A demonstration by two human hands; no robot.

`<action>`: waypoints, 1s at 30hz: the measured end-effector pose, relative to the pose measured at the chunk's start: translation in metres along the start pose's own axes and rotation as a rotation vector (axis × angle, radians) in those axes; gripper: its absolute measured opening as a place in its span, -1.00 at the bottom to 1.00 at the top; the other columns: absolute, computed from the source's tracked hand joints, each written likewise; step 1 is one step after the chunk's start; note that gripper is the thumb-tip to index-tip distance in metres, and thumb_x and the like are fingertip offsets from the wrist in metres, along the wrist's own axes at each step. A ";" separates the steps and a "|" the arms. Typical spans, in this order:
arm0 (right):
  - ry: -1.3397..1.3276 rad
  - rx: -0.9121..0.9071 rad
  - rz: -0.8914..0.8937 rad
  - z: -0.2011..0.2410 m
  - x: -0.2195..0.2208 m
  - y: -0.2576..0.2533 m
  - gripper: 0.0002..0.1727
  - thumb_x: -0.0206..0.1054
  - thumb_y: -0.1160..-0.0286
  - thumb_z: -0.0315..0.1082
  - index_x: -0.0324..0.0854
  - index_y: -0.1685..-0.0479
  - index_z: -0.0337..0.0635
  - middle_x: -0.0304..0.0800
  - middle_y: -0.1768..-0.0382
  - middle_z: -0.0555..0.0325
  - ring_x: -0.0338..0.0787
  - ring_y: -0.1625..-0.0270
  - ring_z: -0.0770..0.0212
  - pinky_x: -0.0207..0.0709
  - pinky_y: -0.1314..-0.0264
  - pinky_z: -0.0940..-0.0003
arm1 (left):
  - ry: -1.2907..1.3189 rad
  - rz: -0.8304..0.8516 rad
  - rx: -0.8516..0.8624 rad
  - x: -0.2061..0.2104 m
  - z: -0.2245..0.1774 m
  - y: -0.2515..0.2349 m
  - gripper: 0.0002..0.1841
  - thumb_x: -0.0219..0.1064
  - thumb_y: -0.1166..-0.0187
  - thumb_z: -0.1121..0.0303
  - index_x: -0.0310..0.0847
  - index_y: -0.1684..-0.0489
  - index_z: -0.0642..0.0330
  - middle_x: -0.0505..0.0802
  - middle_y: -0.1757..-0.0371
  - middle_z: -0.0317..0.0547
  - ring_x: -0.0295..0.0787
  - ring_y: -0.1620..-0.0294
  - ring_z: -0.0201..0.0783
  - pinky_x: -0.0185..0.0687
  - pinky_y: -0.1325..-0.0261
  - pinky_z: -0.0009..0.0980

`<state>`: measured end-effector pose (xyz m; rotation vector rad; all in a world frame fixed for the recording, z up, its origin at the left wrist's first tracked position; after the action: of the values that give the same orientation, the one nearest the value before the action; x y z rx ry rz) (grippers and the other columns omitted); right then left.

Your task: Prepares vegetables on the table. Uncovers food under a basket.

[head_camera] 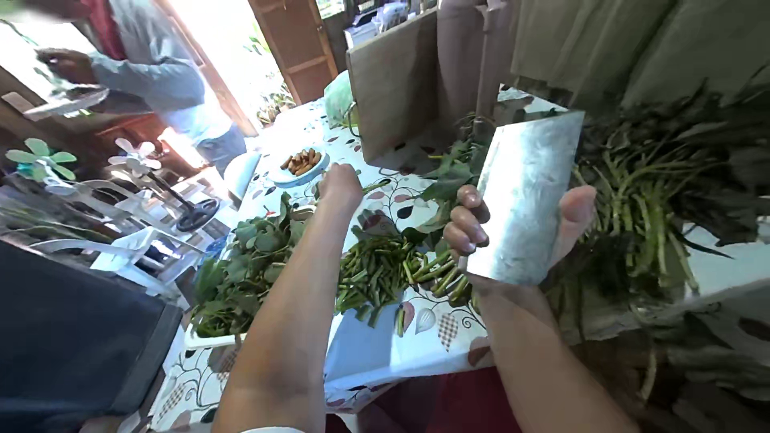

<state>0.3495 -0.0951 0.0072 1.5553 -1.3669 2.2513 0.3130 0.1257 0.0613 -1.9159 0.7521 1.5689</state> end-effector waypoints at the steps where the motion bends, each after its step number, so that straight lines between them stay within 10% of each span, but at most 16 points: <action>1: -0.021 -0.015 -0.007 0.001 0.000 0.001 -0.20 0.32 -0.19 0.45 0.64 -0.05 -0.13 0.74 0.24 0.07 0.69 0.51 0.20 0.63 0.49 0.33 | 0.006 0.030 0.052 0.006 -0.012 0.000 -0.60 0.31 -0.62 0.40 0.60 -0.36 0.44 0.59 -0.47 0.47 0.53 -0.48 0.42 0.42 -0.42 0.42; 5: -0.008 -0.001 -0.030 -0.004 0.002 0.004 -0.22 0.31 -0.22 0.45 0.63 -0.05 -0.12 0.69 0.26 0.09 0.65 0.50 0.23 0.61 0.48 0.35 | -0.124 0.345 0.296 0.043 -0.063 0.020 -0.50 0.46 -0.58 0.09 0.70 -0.30 0.32 0.78 -0.19 0.35 0.70 -0.28 0.30 0.52 -0.32 0.35; 9: 0.051 0.031 -0.057 -0.008 0.003 0.006 -0.20 0.30 -0.13 0.53 0.63 0.02 -0.05 0.65 0.30 0.22 0.61 0.54 0.34 0.55 0.52 0.47 | -0.252 0.489 0.314 0.062 -0.080 0.034 -0.76 0.36 -0.62 0.31 0.74 0.01 0.32 0.80 -0.08 0.29 0.73 -0.21 0.28 0.55 -0.18 0.35; 18: 0.059 0.017 -0.040 -0.007 0.002 0.006 -0.21 0.29 -0.16 0.51 0.63 -0.07 -0.01 0.69 0.26 0.16 0.65 0.50 0.28 0.59 0.48 0.40 | 0.121 0.215 0.341 -0.008 -0.053 0.019 -0.75 0.20 -0.72 0.41 0.69 -0.10 0.42 0.80 -0.04 0.32 0.76 -0.10 0.19 0.59 -0.20 0.22; 23: 0.034 0.031 -0.052 -0.008 0.002 0.005 -0.21 0.37 -0.16 0.43 0.63 -0.10 -0.10 0.70 0.25 0.08 0.66 0.51 0.22 0.63 0.45 0.33 | 0.401 -0.034 0.237 -0.100 -0.020 0.028 -0.73 0.11 -0.82 0.36 0.53 -0.28 0.32 0.76 0.05 0.09 0.75 0.27 -0.23 0.74 0.14 -0.26; 30: 0.008 0.108 -0.063 -0.011 0.007 0.006 -0.22 0.48 -0.13 0.31 0.67 -0.04 -0.27 0.72 0.24 -0.01 0.72 0.45 0.16 0.70 0.38 0.28 | 0.142 -0.268 0.068 -0.187 0.051 0.074 -0.78 0.17 -0.82 0.28 0.64 -0.08 0.24 0.73 0.26 -0.06 0.59 0.49 -0.35 0.60 0.34 -0.35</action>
<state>0.3353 -0.0942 0.0081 1.5954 -1.1953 2.3267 0.1951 0.1259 0.2323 -2.0002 0.5698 1.2416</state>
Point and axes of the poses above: each hand's wrist, its own y-axis away from the middle knuckle, its own x-axis out of the palm, z = x × y, the point moved 6 cm from there along -y, towards the middle knuckle
